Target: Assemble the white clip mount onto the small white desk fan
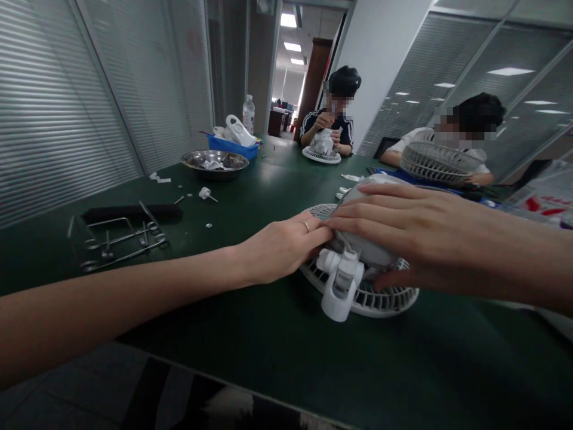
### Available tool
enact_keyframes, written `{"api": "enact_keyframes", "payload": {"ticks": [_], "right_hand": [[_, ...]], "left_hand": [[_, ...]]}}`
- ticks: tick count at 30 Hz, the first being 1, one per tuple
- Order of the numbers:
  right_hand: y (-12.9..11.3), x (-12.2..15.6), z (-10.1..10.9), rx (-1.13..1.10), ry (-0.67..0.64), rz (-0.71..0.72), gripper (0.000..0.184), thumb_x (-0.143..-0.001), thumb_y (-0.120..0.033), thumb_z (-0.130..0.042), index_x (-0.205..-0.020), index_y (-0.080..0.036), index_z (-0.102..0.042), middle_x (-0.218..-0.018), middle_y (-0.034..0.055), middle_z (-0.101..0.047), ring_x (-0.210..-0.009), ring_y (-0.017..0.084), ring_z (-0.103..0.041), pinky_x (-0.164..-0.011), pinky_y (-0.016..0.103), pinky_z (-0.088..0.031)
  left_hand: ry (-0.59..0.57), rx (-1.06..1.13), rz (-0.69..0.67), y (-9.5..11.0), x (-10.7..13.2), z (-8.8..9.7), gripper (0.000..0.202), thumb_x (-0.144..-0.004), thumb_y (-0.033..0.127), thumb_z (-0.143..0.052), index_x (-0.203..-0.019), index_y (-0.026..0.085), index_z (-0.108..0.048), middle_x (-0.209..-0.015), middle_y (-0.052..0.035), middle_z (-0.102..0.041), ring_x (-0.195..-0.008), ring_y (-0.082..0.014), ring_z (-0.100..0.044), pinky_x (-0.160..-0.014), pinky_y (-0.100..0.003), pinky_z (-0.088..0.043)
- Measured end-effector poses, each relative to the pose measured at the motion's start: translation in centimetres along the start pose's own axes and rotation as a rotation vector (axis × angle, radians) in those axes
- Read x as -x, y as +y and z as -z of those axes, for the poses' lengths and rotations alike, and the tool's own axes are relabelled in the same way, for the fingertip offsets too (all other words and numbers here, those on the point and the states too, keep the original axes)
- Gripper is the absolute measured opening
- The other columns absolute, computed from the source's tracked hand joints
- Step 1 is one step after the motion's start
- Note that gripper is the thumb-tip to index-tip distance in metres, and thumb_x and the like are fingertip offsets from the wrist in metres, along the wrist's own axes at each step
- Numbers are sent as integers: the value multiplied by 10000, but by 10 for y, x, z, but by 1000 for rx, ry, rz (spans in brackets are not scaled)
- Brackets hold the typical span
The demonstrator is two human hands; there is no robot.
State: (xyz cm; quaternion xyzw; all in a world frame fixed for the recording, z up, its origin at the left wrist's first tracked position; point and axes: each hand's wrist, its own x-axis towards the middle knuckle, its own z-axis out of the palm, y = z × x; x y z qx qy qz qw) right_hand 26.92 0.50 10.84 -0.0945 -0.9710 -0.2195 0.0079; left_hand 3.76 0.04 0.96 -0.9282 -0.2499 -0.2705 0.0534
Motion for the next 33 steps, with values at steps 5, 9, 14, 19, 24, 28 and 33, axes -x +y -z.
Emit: {"api": "enact_keyframes", "payload": {"ticks": [5,9,14,19,24,28,33], "right_hand": [[-7,5,-11,83,13,-20,756,-840,-550,-595,-1469,-214,-345,-1297,89,-596,-1178,312,-552,-1002,499,-424],[-19,14,-24,88,161,-92,864,-863,-689,-440,-1490,-123,-261,-1237,132,-627,-1116,310,-582,-1034,500,-375],[-24,14,-34,69,294,-111,970,-796,-709,-540,-1517,-157,-198,-1164,115,-668,-1064,319,-614,-1026,471,-375],[-22,14,-32,27,225,-127,954,-790,-708,-548,-1528,-241,-166,-1269,89,-628,-1129,318,-592,-1062,477,-340],[-21,15,-31,70,226,-103,781,-868,-638,-500,-1477,-188,-307,-1263,103,-628,-1159,292,-578,-1049,464,-343],[-25,14,-34,117,266,-105,730,-859,-623,-525,-1387,-131,-420,-1234,140,-640,-1138,299,-585,-1054,480,-325],[-31,13,-38,131,303,-147,698,-862,-599,-542,-1369,-135,-422,-1178,138,-664,-1103,284,-601,-1059,467,-313]], "left_hand": [[-8,-39,-33,3,4,-5,291,-937,92,-411,-1215,107,-497,-1164,-130,-594,-1125,-232,-524,-905,-346,-530],[6,-74,-66,7,4,-6,298,-929,84,-413,-1213,91,-501,-1173,-128,-582,-1133,-239,-514,-973,-365,-501],[2,-55,-54,8,4,-8,287,-918,80,-413,-1191,104,-500,-1154,-127,-571,-1108,-234,-519,-968,-377,-501],[12,-41,-49,8,4,-9,281,-901,70,-428,-1170,101,-504,-1142,-126,-575,-1088,-234,-514,-959,-376,-506],[34,-38,-89,8,5,-7,318,-897,69,-431,-1211,44,-479,-1125,-149,-601,-1091,-240,-534,-973,-360,-501],[98,-2,-123,8,8,-7,301,-921,84,-407,-1211,48,-482,-1148,-164,-613,-1088,-221,-567,-960,-347,-512],[136,39,-103,10,11,-9,325,-887,56,-434,-1206,48,-500,-1168,-164,-619,-1119,-223,-573,-991,-355,-496]]}}
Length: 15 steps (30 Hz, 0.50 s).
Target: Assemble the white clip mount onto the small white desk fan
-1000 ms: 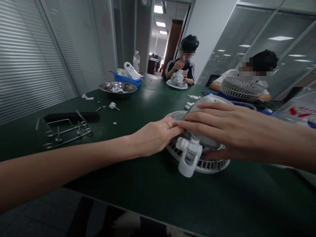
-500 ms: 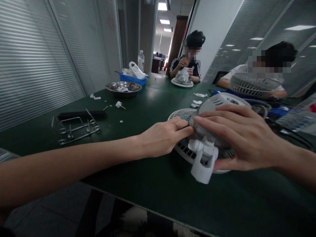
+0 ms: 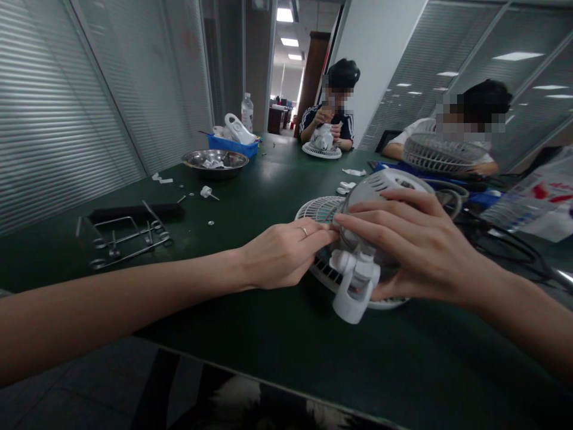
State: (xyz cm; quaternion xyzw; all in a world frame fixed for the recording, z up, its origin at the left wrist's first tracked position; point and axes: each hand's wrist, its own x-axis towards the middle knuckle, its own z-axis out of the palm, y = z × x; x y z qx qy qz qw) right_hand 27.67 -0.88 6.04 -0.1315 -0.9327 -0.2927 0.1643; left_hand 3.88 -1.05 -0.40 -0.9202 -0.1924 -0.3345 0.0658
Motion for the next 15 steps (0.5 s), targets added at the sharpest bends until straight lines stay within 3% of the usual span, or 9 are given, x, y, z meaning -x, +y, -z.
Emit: {"api": "enact_keyframes", "payload": {"ticks": [7,10,13,15], "right_hand": [[-4,-3,2,11,-44,2,751,-849,-577,-572,-1382,-74,-406,-1168,169,-644,-1110,302,-580,-1053,476,-316],[-6,-4,1,-1,-17,-25,750,-858,-570,-565,-1386,-65,-397,-1140,172,-649,-1080,302,-590,-1032,472,-343],[-7,-3,-1,10,25,-37,750,-885,-593,-508,-1399,-65,-371,-1117,165,-653,-1066,296,-599,-1012,460,-372],[-7,-1,-3,29,42,-19,712,-908,-608,-452,-1375,-73,-396,-1105,160,-657,-1070,294,-599,-1006,463,-383]], "left_hand": [[-8,66,51,0,-1,-1,312,-852,27,-446,-1149,97,-511,-1090,-120,-620,-1090,-216,-574,-990,-364,-487],[135,44,31,0,-8,-1,297,-798,-9,-442,-1053,140,-479,-1055,-107,-588,-1039,-217,-573,-935,-384,-510],[305,55,-37,-2,-19,3,466,-750,18,-506,-1176,156,-378,-1248,-159,-492,-1222,-276,-478,-1022,-477,-445],[261,113,-73,-7,-28,10,685,-732,51,-553,-1335,152,-245,-1423,-191,-354,-1382,-313,-315,-1116,-514,-343]]}}
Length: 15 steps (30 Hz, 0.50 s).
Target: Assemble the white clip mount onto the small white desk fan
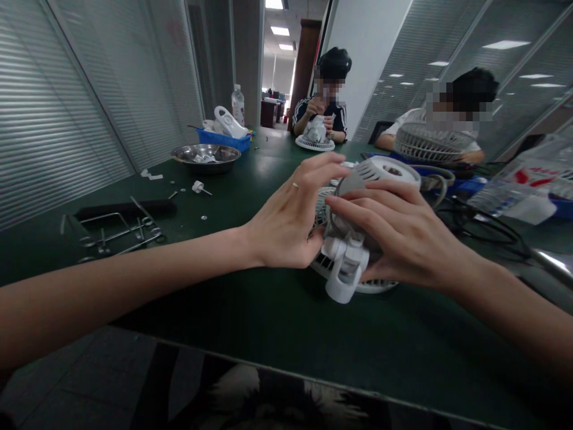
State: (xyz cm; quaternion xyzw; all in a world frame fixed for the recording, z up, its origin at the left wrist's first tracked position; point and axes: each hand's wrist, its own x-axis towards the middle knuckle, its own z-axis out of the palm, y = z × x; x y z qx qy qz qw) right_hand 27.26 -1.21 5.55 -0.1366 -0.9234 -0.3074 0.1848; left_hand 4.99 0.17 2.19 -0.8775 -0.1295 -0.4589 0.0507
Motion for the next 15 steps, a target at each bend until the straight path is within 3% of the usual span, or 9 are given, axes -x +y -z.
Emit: {"api": "enact_keyframes", "payload": {"ticks": [3,5,8,11,15], "right_hand": [[2,4,-2,11,-7,16,591,-923,-587,-446,-1300,-133,-474,-1120,136,-659,-1119,306,-576,-1027,503,-367],[3,7,-3,-14,-13,-2,501,-912,-558,-496,-1248,-187,-517,-1135,104,-661,-1148,315,-564,-1041,531,-353],[3,9,-5,-70,10,-33,436,-890,-546,-541,-1180,-222,-566,-1096,65,-680,-1113,307,-588,-1032,542,-369],[3,8,-6,-66,37,-32,421,-889,-552,-531,-1091,-190,-603,-1065,82,-683,-1075,303,-602,-1021,550,-383],[5,7,-8,42,20,-2,466,-923,-596,-427,-1052,-176,-581,-1114,107,-653,-1119,298,-573,-993,547,-420]], "left_hand": [[-358,70,-131,-8,-16,12,849,-718,35,-553,-1447,183,-145,-1570,-138,-179,-1477,-281,-100,-1205,-461,-192],[-497,82,-198,-12,-24,18,872,-710,23,-568,-1470,163,-164,-1595,-119,-140,-1484,-267,-52,-1220,-413,-128],[-483,119,-216,-18,-32,18,888,-720,155,-686,-1477,160,-222,-1590,-90,-188,-1475,-304,-73,-1211,-419,-136],[-472,107,-213,-21,-38,11,883,-725,321,-739,-1467,187,-279,-1597,-62,-174,-1472,-319,-74,-1196,-450,-144],[-513,46,-211,-24,-44,5,834,-718,383,-745,-1436,222,-351,-1610,-42,-129,-1473,-329,-57,-1187,-506,-87]]}}
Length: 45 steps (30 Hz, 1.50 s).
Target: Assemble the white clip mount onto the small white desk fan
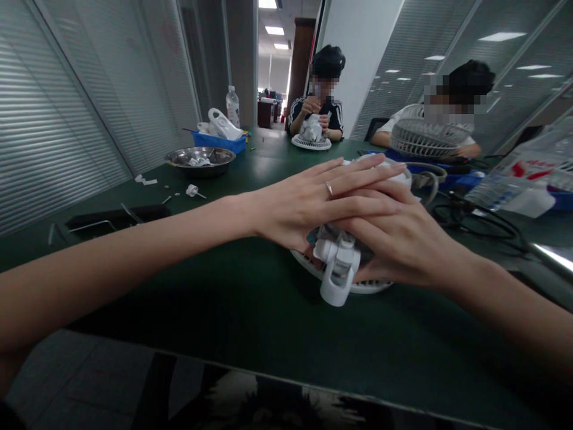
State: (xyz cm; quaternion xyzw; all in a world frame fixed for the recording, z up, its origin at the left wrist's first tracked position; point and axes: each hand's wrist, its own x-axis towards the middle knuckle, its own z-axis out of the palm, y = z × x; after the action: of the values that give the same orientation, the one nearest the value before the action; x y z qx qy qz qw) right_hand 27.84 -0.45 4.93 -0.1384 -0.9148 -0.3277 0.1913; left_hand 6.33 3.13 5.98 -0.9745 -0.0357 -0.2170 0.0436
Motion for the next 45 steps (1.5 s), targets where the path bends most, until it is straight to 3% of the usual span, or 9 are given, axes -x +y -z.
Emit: {"api": "enact_keyframes", "payload": {"ticks": [4,6,14,19,31,37,40,43,45], "right_hand": [[1,1,0,-18,31,4,476,-904,-597,-473,-1082,-167,-568,-1193,102,-607,-1202,318,-515,-969,518,-454],[1,0,1,-59,-19,-14,464,-892,-567,-518,-1109,-160,-564,-1242,111,-581,-1224,330,-493,-983,525,-445],[0,-3,7,-53,-112,13,500,-856,-544,-561,-1109,-114,-579,-1235,161,-589,-1219,361,-492,-1046,568,-383],[-1,-3,5,-39,-105,19,523,-803,-547,-628,-1054,-89,-599,-1139,200,-629,-1164,383,-522,-1009,588,-405],[-3,-2,1,-1,-99,-9,364,-904,-470,-524,-1086,-157,-563,-1159,112,-609,-1205,329,-499,-997,562,-431],[-1,-5,-1,3,-11,61,408,-925,-471,-481,-1029,-91,-590,-1087,190,-636,-1107,358,-560,-934,586,-465],[0,-3,-1,-17,-29,50,444,-903,-505,-510,-1056,-94,-584,-1134,210,-611,-1148,375,-535,-937,601,-465],[1,2,-2,-55,-37,-2,423,-882,-517,-549,-1132,-176,-561,-1221,140,-579,-1227,347,-486,-985,579,-454],[0,5,0,-92,-35,-22,378,-885,-498,-560,-1141,-220,-566,-1232,92,-578,-1231,323,-491,-1006,543,-458]], "left_hand": [[25,-34,2,1,-1,-5,769,-765,474,-676,-1422,205,-382,-1610,-60,-131,-1479,-304,-48,-1192,-501,-98],[67,-29,8,0,0,-11,725,-790,499,-639,-1412,216,-398,-1608,-46,-150,-1479,-299,-66,-1194,-485,-136],[222,26,-53,-5,4,-27,724,-759,414,-697,-1395,292,-373,-1579,-42,-240,-1456,-343,-177,-1194,-497,-201],[176,33,-27,-3,4,-25,701,-800,374,-666,-1406,311,-319,-1585,-51,-203,-1464,-339,-144,-1198,-514,-193],[84,59,14,-5,9,-22,833,-735,239,-714,-1430,361,-271,-1608,24,-108,-1478,-318,-75,-1211,-508,-150],[71,3,-4,-1,9,-17,593,-875,330,-558,-1412,191,-347,-1591,-86,-170,-1483,-282,-56,-1211,-459,-130],[53,4,28,3,8,-14,561,-897,345,-526,-1412,202,-357,-1593,-59,-181,-1484,-261,-56,-1209,-430,-131],[24,30,63,10,5,-8,642,-859,363,-594,-1426,191,-345,-1601,-64,-157,-1483,-275,-20,-1209,-430,-119],[0,65,68,16,5,-2,693,-826,260,-624,-1444,206,-314,-1611,-54,-117,-1483,-270,12,-1216,-433,-103]]}}
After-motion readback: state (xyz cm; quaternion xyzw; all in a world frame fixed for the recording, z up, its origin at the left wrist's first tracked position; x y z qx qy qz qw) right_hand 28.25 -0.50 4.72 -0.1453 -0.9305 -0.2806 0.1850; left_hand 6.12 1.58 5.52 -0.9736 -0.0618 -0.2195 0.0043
